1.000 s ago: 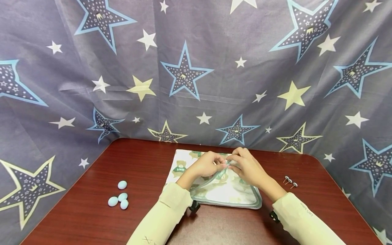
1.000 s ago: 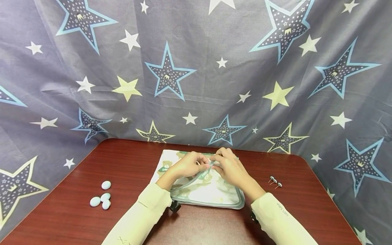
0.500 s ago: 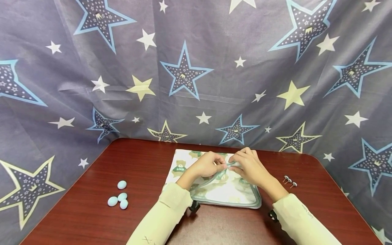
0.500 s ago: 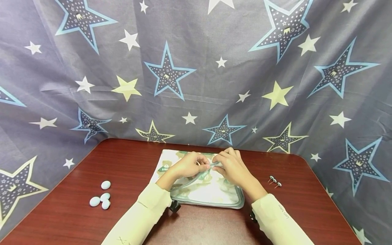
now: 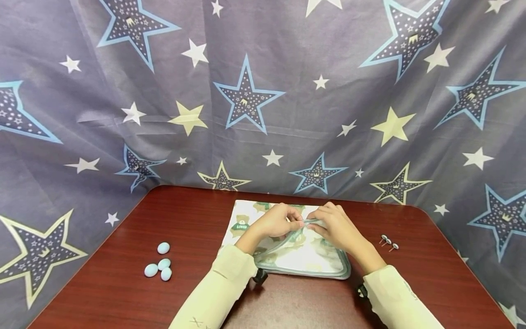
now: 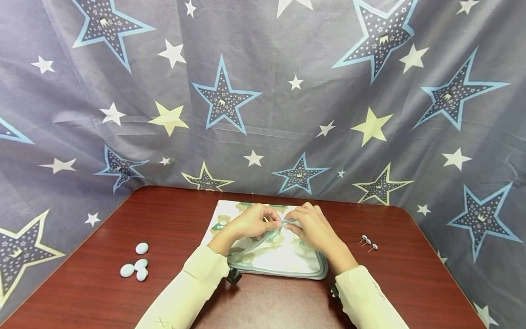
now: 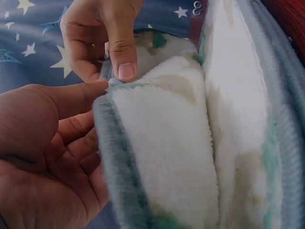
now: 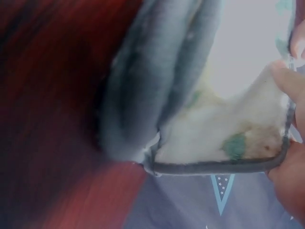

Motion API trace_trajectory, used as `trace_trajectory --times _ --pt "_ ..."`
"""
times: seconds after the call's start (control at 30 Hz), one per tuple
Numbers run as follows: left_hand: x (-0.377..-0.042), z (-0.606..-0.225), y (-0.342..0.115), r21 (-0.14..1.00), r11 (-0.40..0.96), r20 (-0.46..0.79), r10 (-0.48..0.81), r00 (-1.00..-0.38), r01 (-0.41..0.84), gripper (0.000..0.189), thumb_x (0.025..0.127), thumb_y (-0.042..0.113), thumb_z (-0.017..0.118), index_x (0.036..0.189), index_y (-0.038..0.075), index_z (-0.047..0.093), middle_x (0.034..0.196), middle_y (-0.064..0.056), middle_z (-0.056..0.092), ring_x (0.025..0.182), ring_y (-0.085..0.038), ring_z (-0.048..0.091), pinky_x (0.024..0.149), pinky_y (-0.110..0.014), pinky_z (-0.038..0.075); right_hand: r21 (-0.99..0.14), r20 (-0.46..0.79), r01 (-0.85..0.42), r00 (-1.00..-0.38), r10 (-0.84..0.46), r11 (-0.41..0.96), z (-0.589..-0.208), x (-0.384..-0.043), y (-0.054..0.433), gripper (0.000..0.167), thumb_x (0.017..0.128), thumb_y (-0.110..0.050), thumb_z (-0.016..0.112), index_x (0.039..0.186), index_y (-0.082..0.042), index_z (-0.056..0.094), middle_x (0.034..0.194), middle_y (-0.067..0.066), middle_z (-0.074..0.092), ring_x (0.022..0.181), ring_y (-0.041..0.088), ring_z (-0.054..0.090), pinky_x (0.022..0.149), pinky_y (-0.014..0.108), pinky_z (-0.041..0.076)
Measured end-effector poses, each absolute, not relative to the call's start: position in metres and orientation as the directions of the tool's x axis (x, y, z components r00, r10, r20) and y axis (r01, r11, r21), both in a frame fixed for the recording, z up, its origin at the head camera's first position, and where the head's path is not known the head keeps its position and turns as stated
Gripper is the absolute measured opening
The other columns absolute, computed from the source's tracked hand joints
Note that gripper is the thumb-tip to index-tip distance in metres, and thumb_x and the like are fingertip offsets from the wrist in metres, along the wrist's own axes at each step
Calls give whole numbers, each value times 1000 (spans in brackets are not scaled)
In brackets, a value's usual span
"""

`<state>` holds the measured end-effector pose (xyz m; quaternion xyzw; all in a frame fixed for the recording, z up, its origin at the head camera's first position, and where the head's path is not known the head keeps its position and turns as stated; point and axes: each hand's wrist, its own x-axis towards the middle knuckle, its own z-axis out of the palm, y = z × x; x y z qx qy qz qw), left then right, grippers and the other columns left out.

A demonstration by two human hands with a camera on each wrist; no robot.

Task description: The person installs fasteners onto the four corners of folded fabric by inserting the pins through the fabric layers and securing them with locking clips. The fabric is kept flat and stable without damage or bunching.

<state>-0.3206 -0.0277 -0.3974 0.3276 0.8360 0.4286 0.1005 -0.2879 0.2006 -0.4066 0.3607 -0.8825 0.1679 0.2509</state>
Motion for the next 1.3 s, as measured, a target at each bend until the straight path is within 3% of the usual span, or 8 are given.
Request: trace_trajectory --times 0.13,0.33,0.67,0.83,1.07,1.3 --pt "-320 -395 -29 814 402 91 625 -776 419 15 102 21 65 94 13 76 72 -4 65 58 -42 65 47 -29 51 -111 583 -732 -596 -552 672 -405 -287 202 16 84 -20 85 96 -18 74 97 -4 73 88 18 56 79 42 42" --pt "-321 -394 -34 845 396 66 590 -805 360 25 105 27 61 97 7 73 83 -16 69 54 -17 64 51 -33 54 -95 600 -746 -571 -560 659 -406 -286 199 16 83 -19 85 93 -17 74 94 -6 72 87 18 57 77 40 42" --pt "-323 -396 -57 793 446 99 579 -809 416 21 104 20 61 99 3 72 88 -20 70 59 -18 65 54 -27 53 -99 601 -740 -578 -552 666 -403 -285 201 14 85 -22 85 94 -19 74 94 -7 72 86 17 58 77 39 45" --pt "-322 -391 -72 693 530 135 571 -810 489 21 102 19 62 104 3 75 85 -7 72 63 -16 68 62 -28 55 -98 596 -737 -582 -553 669 -402 -285 204 14 85 -22 85 94 -19 74 94 -8 72 86 17 58 76 38 45" --pt "-317 -385 -98 499 639 192 577 -794 585 12 99 19 65 91 13 73 80 6 67 73 -8 59 72 -32 50 -89 574 -737 -588 -570 670 -401 -284 204 14 86 -22 84 95 -18 74 95 -8 73 86 17 58 73 36 44" --pt "-308 -389 -134 337 775 159 514 -843 535 9 95 23 70 86 20 70 73 8 63 62 -8 57 63 -35 50 -75 581 -737 -580 -571 672 -400 -283 207 13 87 -22 83 95 -17 74 95 -7 73 86 17 58 76 37 45"
